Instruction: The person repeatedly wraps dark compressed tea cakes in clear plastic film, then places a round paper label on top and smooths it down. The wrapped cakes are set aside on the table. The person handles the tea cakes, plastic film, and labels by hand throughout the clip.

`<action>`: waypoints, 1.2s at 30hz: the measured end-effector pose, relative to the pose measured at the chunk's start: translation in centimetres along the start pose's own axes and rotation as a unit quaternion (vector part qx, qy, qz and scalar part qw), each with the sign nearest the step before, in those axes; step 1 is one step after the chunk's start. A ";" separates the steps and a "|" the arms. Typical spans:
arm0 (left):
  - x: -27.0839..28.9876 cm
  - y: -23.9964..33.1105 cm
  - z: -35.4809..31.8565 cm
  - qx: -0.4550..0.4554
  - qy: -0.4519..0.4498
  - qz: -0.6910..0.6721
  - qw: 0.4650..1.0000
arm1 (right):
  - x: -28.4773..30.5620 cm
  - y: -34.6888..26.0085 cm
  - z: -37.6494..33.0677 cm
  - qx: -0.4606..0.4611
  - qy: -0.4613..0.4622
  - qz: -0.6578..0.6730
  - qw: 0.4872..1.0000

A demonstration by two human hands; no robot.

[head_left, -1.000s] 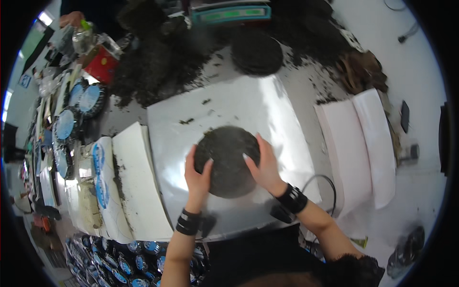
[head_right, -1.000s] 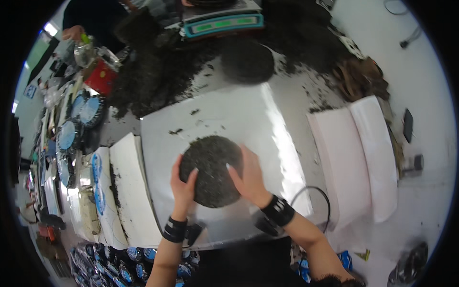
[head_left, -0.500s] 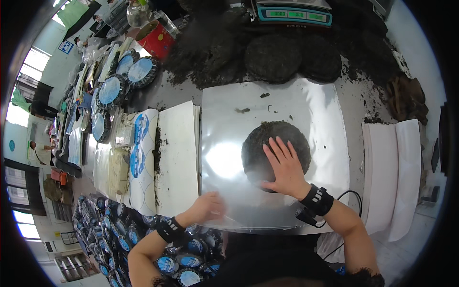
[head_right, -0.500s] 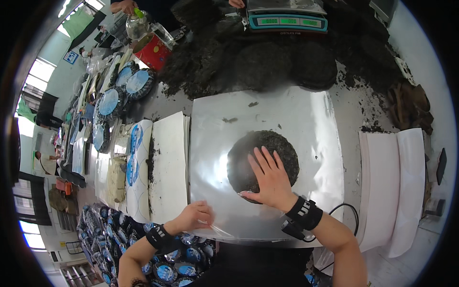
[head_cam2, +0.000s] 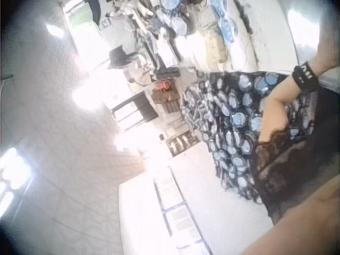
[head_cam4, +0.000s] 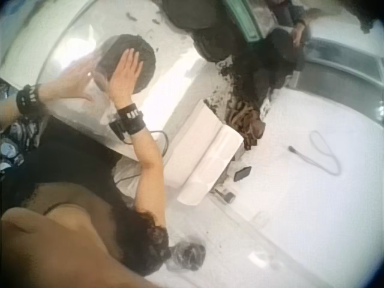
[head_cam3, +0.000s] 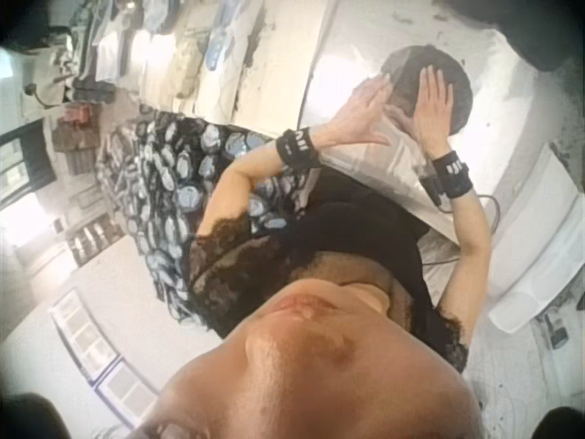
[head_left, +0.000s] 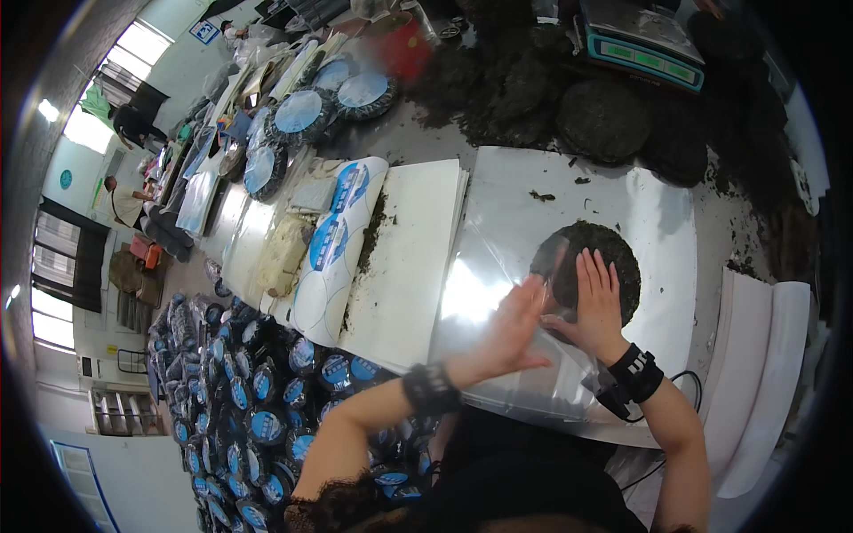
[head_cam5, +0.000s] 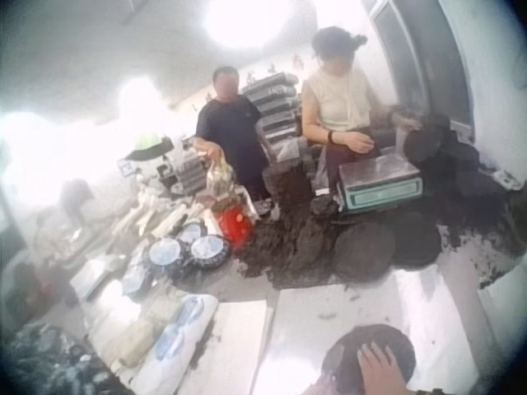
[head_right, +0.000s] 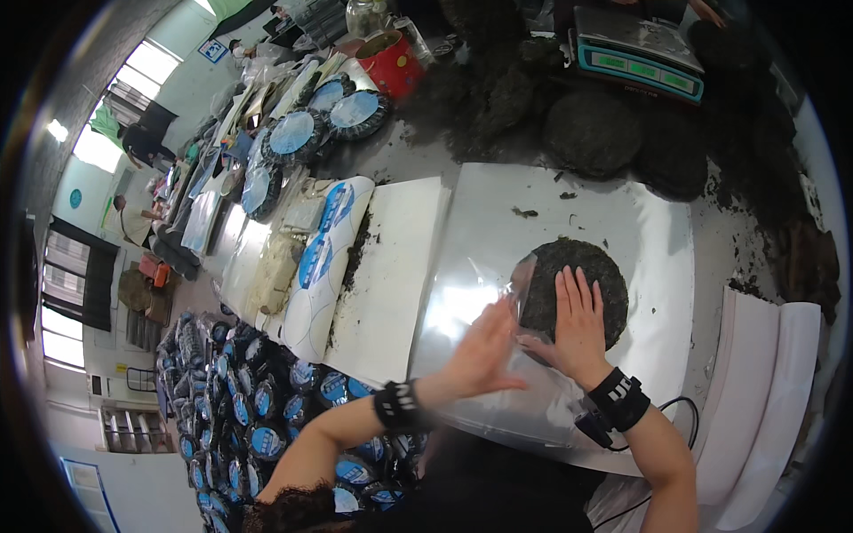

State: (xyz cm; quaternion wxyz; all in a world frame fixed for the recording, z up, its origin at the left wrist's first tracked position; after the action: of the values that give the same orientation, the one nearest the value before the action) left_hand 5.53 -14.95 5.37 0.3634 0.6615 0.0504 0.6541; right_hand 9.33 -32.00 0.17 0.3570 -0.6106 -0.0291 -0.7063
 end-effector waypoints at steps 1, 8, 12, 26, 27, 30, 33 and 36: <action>-1.4 1.2 1.2 -0.024 0.054 -0.044 0.997 | 1.5 -0.7 0.2 0.006 0.011 0.025 1.000; -7.5 -0.4 4.2 0.067 0.169 -0.075 0.980 | 7.9 -6.9 -7.7 0.016 -0.042 0.129 0.991; -6.5 -0.1 4.4 0.053 0.131 -0.054 0.989 | 3.0 1.1 -8.6 -0.182 0.076 0.107 0.975; -5.3 -0.3 6.3 0.069 0.108 -0.057 0.990 | 3.5 3.2 -4.4 -0.111 0.165 0.149 0.969; -6.0 -1.5 6.3 0.164 0.066 -0.142 0.974 | 3.4 3.8 -3.6 -0.135 0.148 0.122 0.972; -7.0 -1.4 6.9 0.137 -0.042 0.084 0.986 | 4.4 3.4 -1.0 -0.030 0.115 -0.025 0.993; -5.1 -0.4 8.0 -0.010 0.072 0.024 0.997 | 5.6 3.7 0.4 0.034 0.178 0.117 0.976; -4.7 -1.1 9.3 0.019 0.061 -0.054 0.996 | 4.1 4.7 0.7 0.003 0.137 0.129 0.982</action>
State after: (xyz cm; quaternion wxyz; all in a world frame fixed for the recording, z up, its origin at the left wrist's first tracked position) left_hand 13.79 -20.51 2.02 0.3813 0.6234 0.1205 0.6719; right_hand 12.43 -37.12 2.14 0.4476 -0.5059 0.0964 -0.7311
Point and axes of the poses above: each hand's wrist, its own z-axis towards the middle knuckle, its own x-axis out of the back of the hand, y = z × x, the point moved 6 cm from there along z, towards the middle knuckle, and after that the axes turned 9 degrees about x, right-handed, at the moved point
